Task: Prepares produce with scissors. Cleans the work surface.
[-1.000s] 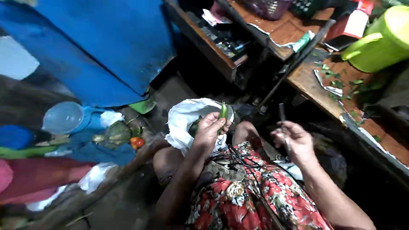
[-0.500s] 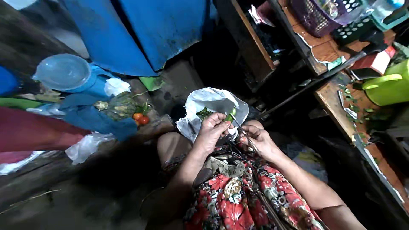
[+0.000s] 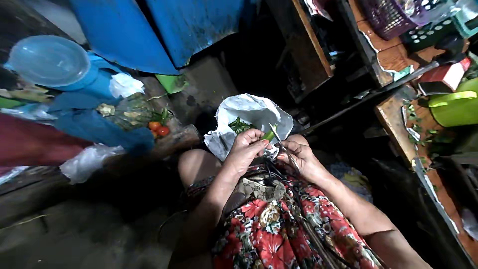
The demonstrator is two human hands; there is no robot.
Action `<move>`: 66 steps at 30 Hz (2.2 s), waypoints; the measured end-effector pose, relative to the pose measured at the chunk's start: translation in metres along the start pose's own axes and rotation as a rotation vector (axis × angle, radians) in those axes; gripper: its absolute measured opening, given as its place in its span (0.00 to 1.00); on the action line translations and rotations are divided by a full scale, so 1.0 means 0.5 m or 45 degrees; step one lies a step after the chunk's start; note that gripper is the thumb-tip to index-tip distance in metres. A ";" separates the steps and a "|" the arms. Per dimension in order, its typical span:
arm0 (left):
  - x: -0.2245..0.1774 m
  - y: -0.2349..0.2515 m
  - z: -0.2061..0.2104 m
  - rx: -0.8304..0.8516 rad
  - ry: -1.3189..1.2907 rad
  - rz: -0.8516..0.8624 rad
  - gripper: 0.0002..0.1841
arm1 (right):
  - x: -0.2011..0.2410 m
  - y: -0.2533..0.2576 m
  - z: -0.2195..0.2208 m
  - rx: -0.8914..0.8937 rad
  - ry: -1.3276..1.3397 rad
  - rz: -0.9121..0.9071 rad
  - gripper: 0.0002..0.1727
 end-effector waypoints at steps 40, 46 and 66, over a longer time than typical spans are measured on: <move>0.013 -0.006 -0.004 0.032 0.245 -0.038 0.03 | 0.000 -0.011 -0.020 0.013 -0.305 -0.100 0.17; 0.010 -0.007 -0.001 0.044 0.216 -0.026 0.04 | -0.010 -0.004 -0.041 -0.140 -0.247 -0.082 0.16; 0.019 0.005 0.051 0.353 -0.423 0.126 0.07 | -0.056 -0.018 0.013 0.262 0.393 0.224 0.18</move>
Point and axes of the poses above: each hand's wrist, its own y-axis towards the middle knuckle, its own z-axis out of the palm, x = y × z, the point moved 10 cm from there along y, towards the middle knuckle, and after that the axes turned 1 degree about y, right-handed, at the moved point
